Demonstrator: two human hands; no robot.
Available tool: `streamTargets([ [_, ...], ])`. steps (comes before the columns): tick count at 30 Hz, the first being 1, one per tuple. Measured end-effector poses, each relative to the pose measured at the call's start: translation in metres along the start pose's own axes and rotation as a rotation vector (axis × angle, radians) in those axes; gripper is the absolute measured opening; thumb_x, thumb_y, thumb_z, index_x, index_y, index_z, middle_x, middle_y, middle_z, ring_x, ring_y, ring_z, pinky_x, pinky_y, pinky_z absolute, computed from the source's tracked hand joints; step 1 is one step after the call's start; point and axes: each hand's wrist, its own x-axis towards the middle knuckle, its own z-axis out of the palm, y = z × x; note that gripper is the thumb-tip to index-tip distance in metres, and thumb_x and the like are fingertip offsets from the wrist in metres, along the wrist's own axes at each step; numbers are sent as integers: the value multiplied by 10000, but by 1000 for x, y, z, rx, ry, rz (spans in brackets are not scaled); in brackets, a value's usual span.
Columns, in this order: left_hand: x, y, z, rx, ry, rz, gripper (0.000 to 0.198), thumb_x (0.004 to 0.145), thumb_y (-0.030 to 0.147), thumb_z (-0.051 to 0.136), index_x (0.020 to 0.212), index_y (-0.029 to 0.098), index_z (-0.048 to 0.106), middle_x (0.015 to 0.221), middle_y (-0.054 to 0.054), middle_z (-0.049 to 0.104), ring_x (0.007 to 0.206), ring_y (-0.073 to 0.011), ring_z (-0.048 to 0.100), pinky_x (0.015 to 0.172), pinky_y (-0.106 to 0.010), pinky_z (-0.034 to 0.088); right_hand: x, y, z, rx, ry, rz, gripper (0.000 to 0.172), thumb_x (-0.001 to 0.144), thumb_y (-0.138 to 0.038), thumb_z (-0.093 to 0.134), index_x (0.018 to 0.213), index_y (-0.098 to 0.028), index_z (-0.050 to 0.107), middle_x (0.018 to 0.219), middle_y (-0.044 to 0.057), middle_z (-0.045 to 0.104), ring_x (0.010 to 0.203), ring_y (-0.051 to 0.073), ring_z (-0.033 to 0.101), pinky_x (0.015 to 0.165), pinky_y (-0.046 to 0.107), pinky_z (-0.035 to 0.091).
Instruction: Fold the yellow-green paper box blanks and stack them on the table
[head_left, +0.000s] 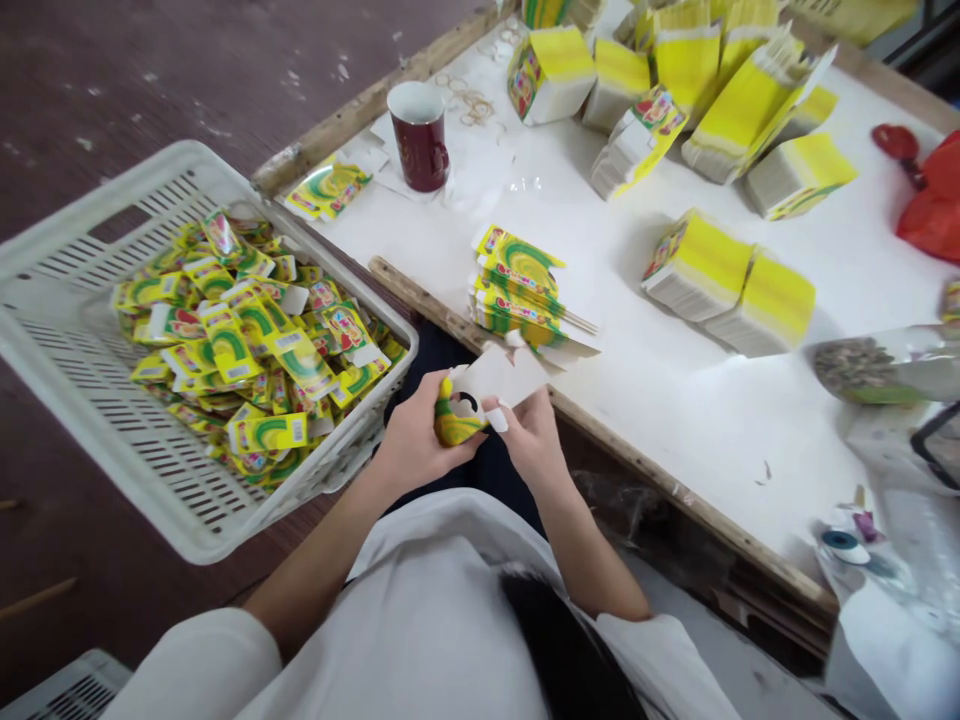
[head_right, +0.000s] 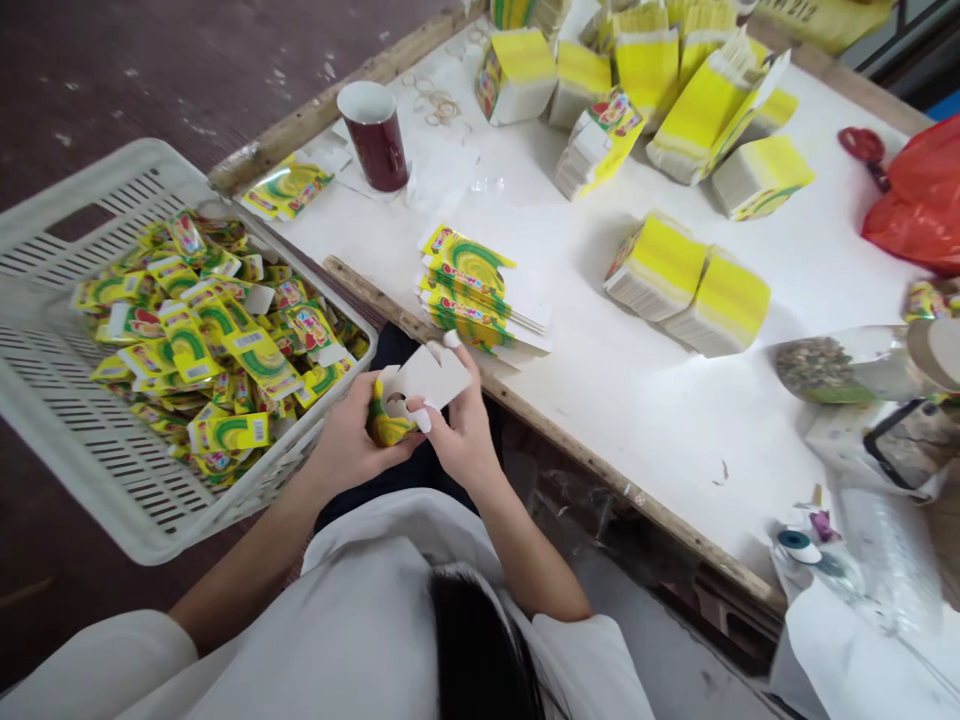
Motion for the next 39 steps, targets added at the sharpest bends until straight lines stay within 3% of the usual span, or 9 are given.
streamTargets([
  [4,-2,-5,8,47,-3,161,675,719,254,740,1309,248,411,1168,-70,633,978,-245,689,789,-345,563,4,-3,4,272,-249,201,572,950,-559,546,1437,-262,505,1419,79,608,1340,271,559,1159,460,427],
  [8,0,-10,10,16,54,262,634,717,227,740,1269,273,432,1181,-75,585,1047,-244,659,817,-353,561,7,-2,3,296,-230,152,634,936,-600,554,1479,-284,473,1467,76,575,1376,279,530,1186,483,392],
  [11,2,-12,10,-18,4,211,561,711,232,737,1193,273,453,1071,-32,602,909,-204,670,751,-319,557,4,0,1,174,-230,42,684,958,-623,485,1539,-275,390,1501,95,539,1410,286,495,1195,491,381],
  [14,4,-16,15,-53,-19,183,504,747,254,706,1181,263,448,976,-16,603,799,-192,661,699,-318,554,-1,2,-3,-32,-350,-132,654,966,-451,557,1560,-254,364,1581,112,437,1456,277,437,1180,458,412],
  [16,5,-19,20,-56,41,223,564,762,254,685,1252,256,407,1051,-53,591,900,-230,666,760,-360,566,-3,4,-5,-161,-378,-210,539,965,-251,536,1500,-273,471,1588,95,428,1446,245,453,1147,407,456],
  [20,4,-21,25,56,149,113,721,704,216,700,1335,210,352,1244,-136,529,1076,-300,629,889,-455,554,-4,14,-9,-248,-202,-228,532,934,-58,410,1338,-313,643,1457,56,584,1319,186,589,1107,356,496],
  [25,2,-18,11,143,59,46,541,692,240,734,1186,204,515,1130,-98,660,1047,-294,671,909,-435,562,-1,17,-10,-332,-347,-177,473,931,-167,557,1390,-275,591,1549,114,475,1382,247,532,1100,402,502],
  [33,2,-14,-4,46,-90,-64,848,687,364,802,1401,217,369,1126,-87,733,991,-272,732,846,-385,584,14,0,-32,-341,-574,-201,233,897,-143,592,1100,-230,667,1438,145,538,1358,254,537,1116,469,459],
  [39,2,-9,0,100,-39,-26,816,668,284,773,1388,214,396,1142,-84,724,1022,-275,721,871,-384,578,8,-1,-17,-316,-461,-164,361,887,-193,605,1242,-182,538,1414,196,489,1409,275,452,1135,482,439],
])
